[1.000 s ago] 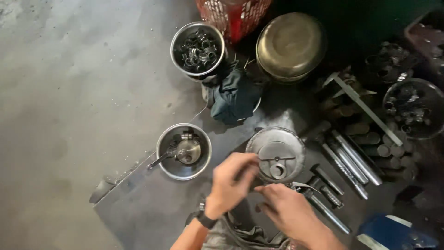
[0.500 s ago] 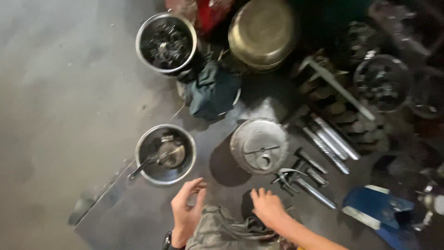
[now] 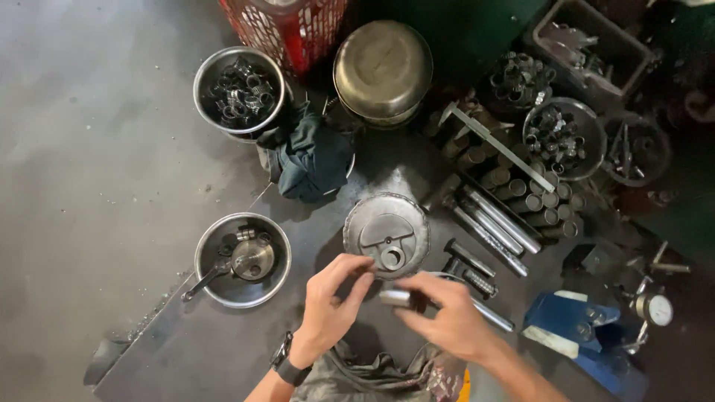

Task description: The person assembles a mechanical component by inserting a cylindrical metal piece into a larger housing and securing it with a hammer. They then wipe the assembly with a cloth and place it on a workbench.

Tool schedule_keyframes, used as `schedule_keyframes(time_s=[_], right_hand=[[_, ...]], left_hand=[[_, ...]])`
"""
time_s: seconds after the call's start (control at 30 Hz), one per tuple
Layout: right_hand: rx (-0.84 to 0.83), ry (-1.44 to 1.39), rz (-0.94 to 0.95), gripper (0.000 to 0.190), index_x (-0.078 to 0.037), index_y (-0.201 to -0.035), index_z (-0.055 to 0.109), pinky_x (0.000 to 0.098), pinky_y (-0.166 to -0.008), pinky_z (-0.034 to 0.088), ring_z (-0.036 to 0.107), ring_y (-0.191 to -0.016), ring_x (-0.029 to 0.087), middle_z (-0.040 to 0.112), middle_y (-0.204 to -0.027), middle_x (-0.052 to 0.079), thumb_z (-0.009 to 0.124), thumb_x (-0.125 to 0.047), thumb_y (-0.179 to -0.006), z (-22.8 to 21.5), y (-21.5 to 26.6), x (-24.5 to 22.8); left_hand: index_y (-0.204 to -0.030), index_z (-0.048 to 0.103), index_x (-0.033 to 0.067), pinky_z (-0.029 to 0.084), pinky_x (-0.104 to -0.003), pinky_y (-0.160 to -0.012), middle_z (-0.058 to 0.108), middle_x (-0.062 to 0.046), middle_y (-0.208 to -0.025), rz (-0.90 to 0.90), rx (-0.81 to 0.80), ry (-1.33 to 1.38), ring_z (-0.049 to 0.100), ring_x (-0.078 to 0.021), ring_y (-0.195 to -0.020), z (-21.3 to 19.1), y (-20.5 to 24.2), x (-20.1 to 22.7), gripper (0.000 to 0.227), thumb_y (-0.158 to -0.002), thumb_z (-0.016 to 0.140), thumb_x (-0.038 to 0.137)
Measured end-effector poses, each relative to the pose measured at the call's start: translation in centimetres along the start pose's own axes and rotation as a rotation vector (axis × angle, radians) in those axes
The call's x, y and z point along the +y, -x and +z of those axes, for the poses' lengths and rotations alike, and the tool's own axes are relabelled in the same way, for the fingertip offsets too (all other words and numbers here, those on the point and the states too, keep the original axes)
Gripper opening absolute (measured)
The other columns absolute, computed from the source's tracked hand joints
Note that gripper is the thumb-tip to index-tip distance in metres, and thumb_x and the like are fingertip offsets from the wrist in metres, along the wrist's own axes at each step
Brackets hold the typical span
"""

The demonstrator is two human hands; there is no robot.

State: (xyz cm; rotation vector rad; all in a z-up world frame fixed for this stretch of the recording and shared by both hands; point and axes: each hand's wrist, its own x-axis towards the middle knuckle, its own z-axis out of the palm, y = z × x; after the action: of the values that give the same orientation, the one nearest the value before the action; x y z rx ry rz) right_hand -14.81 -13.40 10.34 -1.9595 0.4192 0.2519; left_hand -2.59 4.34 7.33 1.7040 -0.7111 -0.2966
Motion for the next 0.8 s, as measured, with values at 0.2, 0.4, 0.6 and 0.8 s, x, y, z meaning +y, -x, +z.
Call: schedule_keyframes(time_s=[0.2,0.4,0.6,0.8], right_hand=[[0.371,-0.030,-0.499,0.046,0.000,-0.114,0.067,0.0290,-0.079,0.058,0.073,-0.092,0.016,0.073,-0.106,0.010,0.080,0.007,-0.070,-2.5,0.0,-3.2],[0.418,-0.064,-0.502,0.044,0.000,-0.113,0.068,0.0280,-0.080,0.058,0.073,-0.093,0.018,0.072,-0.108,0.011,0.080,0.009,-0.071,-2.0,0.8,-2.1],[0.435,-0.183,-0.434,0.045,0.000,-0.115,0.067,0.0286,-0.083,0.060,0.072,-0.098,0.018,0.071,-0.110,0.011,0.080,0.010,-0.073,-1.9,1.2,-2.3],[0.408,-0.228,-0.456,0.047,0.001,-0.114,0.068,0.0301,-0.085,0.060,0.071,-0.100,0.020,0.068,-0.113,0.014,0.079,0.011,-0.070,-1.8,1.6,-0.7]], left_hand=[[-0.120,0.067,-0.0016,0.058,-0.027,-0.076,0.073,-0.007,-0.100,-0.272,-0.150,0.462,0.068,-0.0119,-0.086,0.7,-2.0,3.3,0.023,-0.099,0.062,0.004],[-0.122,0.064,-0.0034,0.055,-0.027,-0.077,0.067,-0.007,-0.101,-0.160,-0.233,0.535,0.064,-0.0111,-0.089,0.7,-1.7,5.3,0.026,-0.097,0.069,0.000],[-0.126,0.064,-0.0003,0.058,-0.030,-0.083,0.067,-0.009,-0.113,0.100,-0.168,0.301,0.070,-0.0165,-0.100,0.7,-1.3,5.9,0.038,-0.090,0.077,-0.001],[-0.144,0.051,0.0011,0.057,-0.032,-0.096,0.067,-0.012,-0.122,-0.093,-0.221,0.596,0.069,-0.0181,-0.114,0.9,-0.9,5.1,0.057,-0.091,0.073,-0.005]])
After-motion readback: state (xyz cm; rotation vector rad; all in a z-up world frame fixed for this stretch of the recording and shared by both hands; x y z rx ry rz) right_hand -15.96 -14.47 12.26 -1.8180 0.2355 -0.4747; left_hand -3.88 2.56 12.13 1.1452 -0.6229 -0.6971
